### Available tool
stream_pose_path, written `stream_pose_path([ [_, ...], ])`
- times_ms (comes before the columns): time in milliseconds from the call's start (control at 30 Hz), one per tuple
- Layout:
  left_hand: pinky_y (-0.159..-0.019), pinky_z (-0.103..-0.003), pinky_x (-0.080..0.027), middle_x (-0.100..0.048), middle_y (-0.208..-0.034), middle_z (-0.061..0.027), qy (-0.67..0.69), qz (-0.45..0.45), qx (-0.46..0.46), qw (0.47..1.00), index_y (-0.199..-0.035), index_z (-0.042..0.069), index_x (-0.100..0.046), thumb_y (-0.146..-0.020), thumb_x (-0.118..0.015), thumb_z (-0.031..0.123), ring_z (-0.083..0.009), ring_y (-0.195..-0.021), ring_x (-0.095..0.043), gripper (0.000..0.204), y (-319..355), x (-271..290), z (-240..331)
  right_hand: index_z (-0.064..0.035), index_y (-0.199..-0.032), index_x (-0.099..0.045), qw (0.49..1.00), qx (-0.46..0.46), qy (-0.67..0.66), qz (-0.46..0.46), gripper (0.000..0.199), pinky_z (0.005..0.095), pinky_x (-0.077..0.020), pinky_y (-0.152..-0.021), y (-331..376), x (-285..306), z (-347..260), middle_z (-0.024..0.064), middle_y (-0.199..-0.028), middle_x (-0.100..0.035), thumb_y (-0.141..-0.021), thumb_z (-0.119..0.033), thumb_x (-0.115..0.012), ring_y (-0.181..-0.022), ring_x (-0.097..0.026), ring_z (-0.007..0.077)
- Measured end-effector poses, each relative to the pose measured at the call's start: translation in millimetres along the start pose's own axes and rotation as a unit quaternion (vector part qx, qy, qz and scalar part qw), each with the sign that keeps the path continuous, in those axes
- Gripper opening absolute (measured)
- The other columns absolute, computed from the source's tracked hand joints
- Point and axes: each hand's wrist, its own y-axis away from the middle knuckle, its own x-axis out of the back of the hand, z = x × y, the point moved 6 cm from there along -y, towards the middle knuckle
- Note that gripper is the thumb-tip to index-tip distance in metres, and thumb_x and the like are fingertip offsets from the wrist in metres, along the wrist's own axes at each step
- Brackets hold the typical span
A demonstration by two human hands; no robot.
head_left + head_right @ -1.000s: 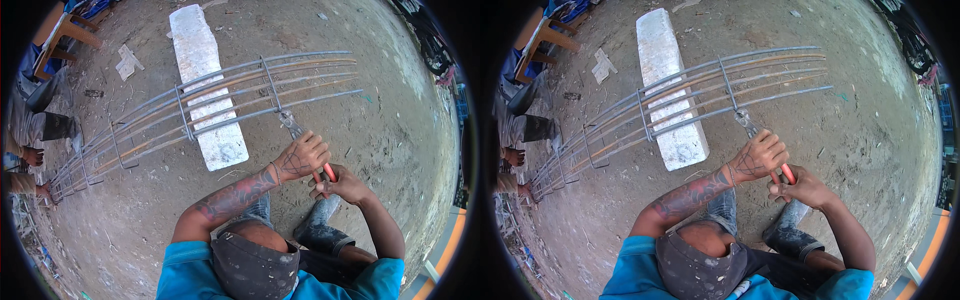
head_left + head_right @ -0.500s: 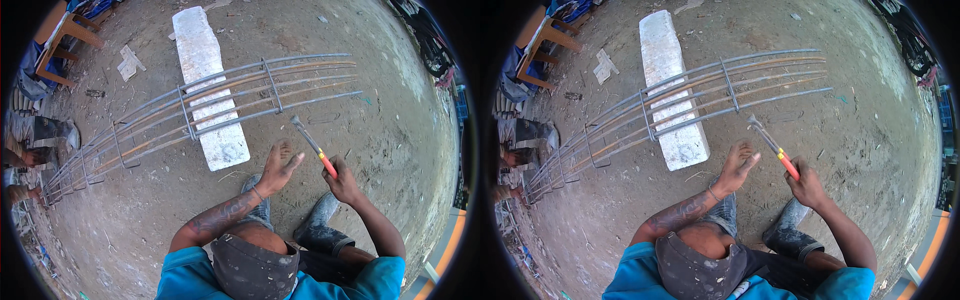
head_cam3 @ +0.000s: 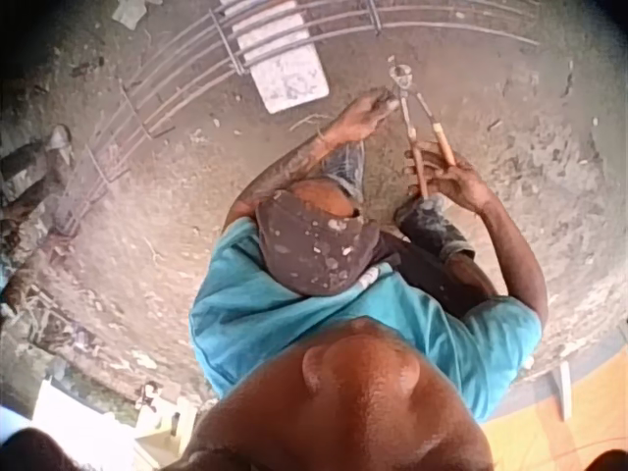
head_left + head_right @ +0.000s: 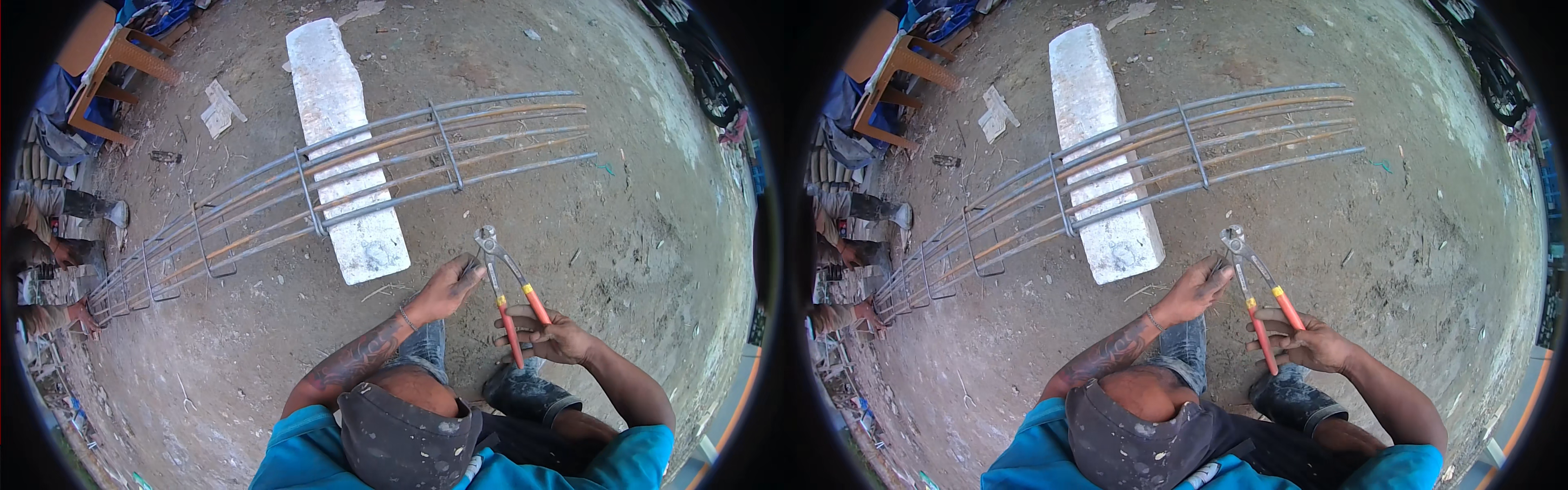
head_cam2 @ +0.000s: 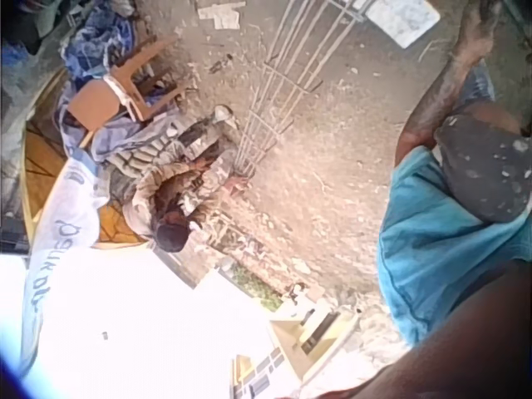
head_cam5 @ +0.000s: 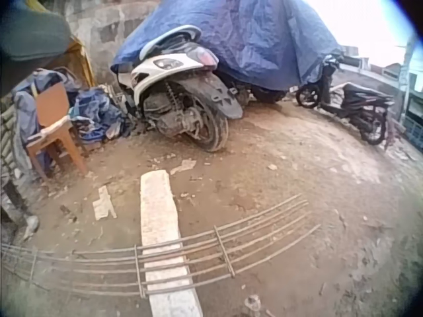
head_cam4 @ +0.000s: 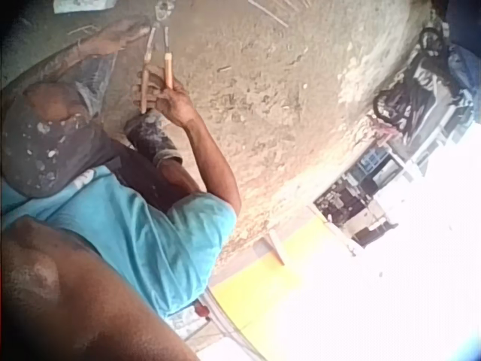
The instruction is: The person assembles a rebar cage by sliding stirrups onto rebar and securing them with wire using pliers.
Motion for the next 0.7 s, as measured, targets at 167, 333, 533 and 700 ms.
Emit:
stream_pose_path([
  [167, -0.061, -0.041, -0.042, -0.053, -0.07, -0.0168, -0.256, 0.153, -0.058, 0.953, -0.096, -0.003, -0.049, -0.093, -0.05, 0.036, -0.0316, -0.063, -0.052, 0.039, -0.3, 23.7, -13.0, -0.0045, -0.143, -0.022, 0.997, -0.025, 0.038, 0.069, 0.064, 0.0475, -0.0408, -0.098, 0.7, 24.5, 7.2, 0.0172, -0.133, -0.043, -0.085, -0.004, -0.048, -0.124, -0.043, 0.0277],
  [333, -0.06, -0.041, -0.041, -0.052, -0.069, -0.0158, -0.26, 0.154, -0.022, 0.953, -0.097, -0.004, -0.051, -0.092, -0.051, 0.036, -0.029, -0.064, -0.052, 0.04, 11.4, 25.4, -9.8, -0.0063, -0.138, -0.03, 0.961, 0.006, 0.234, 0.149, 0.052, 0.0346, -0.0455, -0.094, -18.1, 61.7, 2.2, 0.0146, -0.121, -0.052, -0.088, -0.008, -0.043, -0.11, -0.055, 0.0233],
  [533, -0.047, -0.02, -0.028, -0.035, -0.069, 0.007, 0.048, 0.024, 0.074, 0.996, -0.101, 0.003, -0.053, -0.094, -0.051, 0.028, -0.002, -0.056, -0.032, 0.025, 9.6, -2.7, 23.9, -0.0026, -0.121, -0.05, 0.715, 0.063, 0.616, 0.324, 0.04, 0.036, -0.0487, -0.084, -29.4, 94.3, -43.5, 0.0196, -0.107, -0.057, -0.085, -0.018, -0.056, -0.099, -0.059, 0.0293],
  [700, -0.048, -0.02, -0.026, -0.031, -0.067, 0.0067, 0.071, 0.012, 0.069, 0.995, -0.111, 0.004, -0.051, -0.097, -0.045, 0.026, -0.0031, -0.055, -0.03, 0.027, 15.0, -5.9, 31.6, 0.0, -0.119, -0.052, 0.785, 0.24, 0.469, 0.326, 0.04, 0.0332, -0.0482, -0.08, -41.0, 58.9, -79.6, 0.0165, -0.102, -0.061, -0.089, -0.024, -0.057, -0.093, -0.059, 0.0217],
])
